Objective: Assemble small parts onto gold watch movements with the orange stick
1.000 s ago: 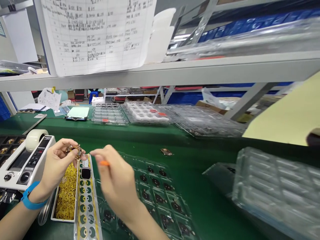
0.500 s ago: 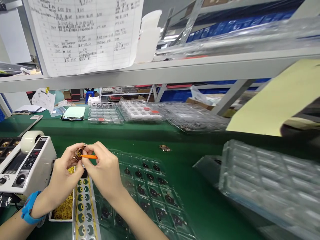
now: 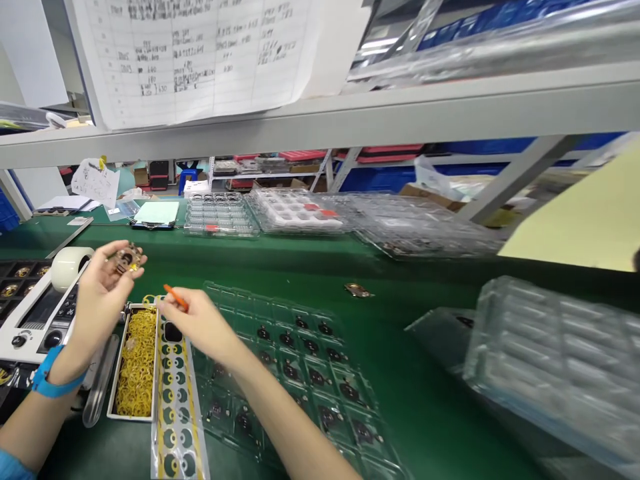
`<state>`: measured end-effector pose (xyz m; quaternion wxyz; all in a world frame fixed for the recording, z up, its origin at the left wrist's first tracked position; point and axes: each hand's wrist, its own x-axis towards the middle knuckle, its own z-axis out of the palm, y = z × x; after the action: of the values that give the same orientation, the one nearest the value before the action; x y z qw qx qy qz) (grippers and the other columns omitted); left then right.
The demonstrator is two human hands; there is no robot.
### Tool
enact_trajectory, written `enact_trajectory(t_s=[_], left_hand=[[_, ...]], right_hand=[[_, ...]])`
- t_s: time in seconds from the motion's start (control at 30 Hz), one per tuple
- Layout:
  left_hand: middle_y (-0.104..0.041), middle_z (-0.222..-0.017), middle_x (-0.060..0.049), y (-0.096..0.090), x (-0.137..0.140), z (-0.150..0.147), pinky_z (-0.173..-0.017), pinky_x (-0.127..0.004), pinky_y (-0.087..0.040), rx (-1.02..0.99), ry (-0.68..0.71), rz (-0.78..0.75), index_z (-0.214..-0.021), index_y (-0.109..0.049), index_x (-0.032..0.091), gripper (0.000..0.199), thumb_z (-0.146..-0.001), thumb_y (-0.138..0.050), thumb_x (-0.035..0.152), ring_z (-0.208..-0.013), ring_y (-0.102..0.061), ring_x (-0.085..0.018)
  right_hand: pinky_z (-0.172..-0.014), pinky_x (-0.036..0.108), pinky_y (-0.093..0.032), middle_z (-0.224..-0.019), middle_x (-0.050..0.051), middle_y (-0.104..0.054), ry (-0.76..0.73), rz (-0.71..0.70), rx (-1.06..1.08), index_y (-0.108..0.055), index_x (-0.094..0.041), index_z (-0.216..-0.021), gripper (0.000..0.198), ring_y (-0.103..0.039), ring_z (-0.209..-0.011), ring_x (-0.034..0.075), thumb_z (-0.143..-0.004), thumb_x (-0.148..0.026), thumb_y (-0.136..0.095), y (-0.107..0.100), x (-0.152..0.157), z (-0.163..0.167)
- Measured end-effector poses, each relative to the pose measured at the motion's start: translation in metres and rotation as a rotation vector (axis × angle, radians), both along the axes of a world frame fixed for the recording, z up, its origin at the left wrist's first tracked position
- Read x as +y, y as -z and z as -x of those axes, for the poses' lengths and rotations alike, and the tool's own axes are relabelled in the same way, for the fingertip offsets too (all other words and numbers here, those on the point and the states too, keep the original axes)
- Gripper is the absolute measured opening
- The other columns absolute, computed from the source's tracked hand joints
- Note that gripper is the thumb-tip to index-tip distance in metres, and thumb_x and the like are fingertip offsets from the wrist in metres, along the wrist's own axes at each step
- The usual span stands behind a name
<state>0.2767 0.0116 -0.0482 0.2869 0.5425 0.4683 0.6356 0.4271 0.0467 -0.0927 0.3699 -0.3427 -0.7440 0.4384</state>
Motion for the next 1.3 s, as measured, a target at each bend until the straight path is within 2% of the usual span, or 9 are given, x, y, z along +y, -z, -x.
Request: enact_trajectory(t_s=[0.17, 0.27, 0.37, 0.43, 0.53, 0.6, 0.77, 1.07, 1.3], left_hand=[[-0.073, -0.105, -0.006, -0.019, -0.014, 0.009, -0.092, -0.035, -0.059, -0.072, 0.004, -0.019, -0.11, -0.056, 0.018, 0.034, -0.078, -0.066, 0.012, -0.104, -0.072, -0.023], [-0.073, -0.107, -0.006, -0.022, -0.019, 0.006, -0.092, -0.033, -0.059, -0.056, 0.034, -0.034, -0.11, -0.056, 0.019, 0.033, -0.08, -0.065, 0.012, -0.105, -0.072, -0.022], [-0.072, -0.108, -0.006, -0.022, -0.022, 0.004, -0.092, -0.032, -0.059, -0.041, 0.071, -0.053, -0.11, -0.057, 0.019, 0.031, -0.081, -0.064, 0.011, -0.105, -0.071, -0.022], [-0.073, -0.106, -0.005, -0.022, -0.022, 0.003, -0.092, -0.033, -0.059, -0.045, 0.092, -0.058, -0.11, -0.057, 0.019, 0.032, -0.081, -0.064, 0.011, -0.105, -0.071, -0.022], [-0.073, -0.103, -0.005, -0.02, -0.021, 0.002, -0.089, -0.032, -0.06, -0.04, 0.133, -0.01, -0.111, -0.058, 0.018, 0.031, -0.081, -0.063, 0.013, -0.102, -0.072, -0.021], [-0.073, -0.099, -0.005, -0.017, -0.02, -0.001, -0.085, -0.031, -0.06, -0.012, 0.175, 0.062, -0.11, -0.058, 0.017, 0.029, -0.081, -0.062, 0.015, -0.095, -0.072, -0.02], [-0.07, -0.088, -0.002, -0.008, -0.018, -0.009, -0.078, -0.03, -0.058, 0.063, 0.248, 0.173, -0.11, -0.058, 0.017, 0.032, -0.078, -0.06, 0.016, -0.083, -0.07, -0.017], [-0.07, -0.095, -0.005, -0.003, -0.014, -0.013, -0.086, -0.033, -0.057, -0.117, 0.419, 0.272, -0.109, -0.055, 0.016, 0.034, -0.076, -0.062, 0.022, -0.092, -0.069, -0.018], [-0.069, -0.095, -0.006, -0.002, -0.014, -0.013, -0.087, -0.035, -0.057, -0.156, 0.421, 0.27, -0.109, -0.056, 0.016, 0.036, -0.074, -0.065, 0.023, -0.095, -0.068, -0.02]], right_hand=[[-0.055, 0.024, -0.027, -0.06, -0.003, -0.047, 0.034, -0.027, -0.157, -0.046, -0.019, -0.065, 0.017, -0.04, -0.058, 0.012, -0.079, -0.022, -0.054, 0.029, 0.01, 0.025], [-0.058, 0.024, -0.032, -0.072, -0.002, -0.055, 0.094, -0.071, -0.162, -0.055, -0.018, -0.08, 0.007, -0.043, -0.061, 0.012, -0.083, -0.024, -0.053, 0.011, 0.011, 0.003], [-0.059, 0.026, -0.033, -0.075, 0.0, -0.055, 0.196, -0.137, -0.173, -0.059, -0.017, -0.083, 0.024, -0.042, -0.061, 0.012, -0.092, -0.037, -0.049, -0.015, 0.006, -0.034], [-0.062, 0.026, -0.036, -0.079, 0.002, -0.058, 0.196, -0.212, -0.313, -0.063, -0.017, -0.082, 0.027, -0.048, -0.065, 0.013, -0.095, -0.036, -0.049, -0.019, 0.0, -0.055], [-0.062, 0.026, -0.037, -0.08, 0.003, -0.064, 0.066, -0.274, -0.625, -0.072, -0.019, -0.08, 0.016, -0.058, -0.069, 0.015, -0.088, -0.015, -0.058, 0.007, -0.01, -0.069], [-0.059, 0.026, -0.037, -0.078, 0.004, -0.066, 0.017, -0.265, -0.749, -0.075, -0.017, -0.078, 0.023, -0.061, -0.069, 0.018, -0.08, 0.0, -0.059, 0.037, -0.016, -0.071], [-0.062, 0.028, -0.044, -0.09, 0.01, -0.067, -0.019, -0.282, -0.934, -0.076, -0.014, -0.091, 0.024, -0.064, -0.086, 0.025, -0.079, 0.001, -0.062, 0.09, -0.024, -0.074], [-0.072, 0.03, -0.05, -0.096, 0.009, -0.066, 0.004, -0.379, -0.99, -0.074, -0.016, -0.096, 0.031, -0.061, -0.092, 0.023, -0.085, 0.002, -0.051, 0.101, -0.027, -0.076], [-0.069, 0.029, -0.048, -0.098, 0.009, -0.066, -0.029, -0.404, -0.992, -0.073, -0.016, -0.093, 0.027, -0.062, -0.093, 0.023, -0.083, 0.0, -0.054, 0.104, -0.02, -0.078]])
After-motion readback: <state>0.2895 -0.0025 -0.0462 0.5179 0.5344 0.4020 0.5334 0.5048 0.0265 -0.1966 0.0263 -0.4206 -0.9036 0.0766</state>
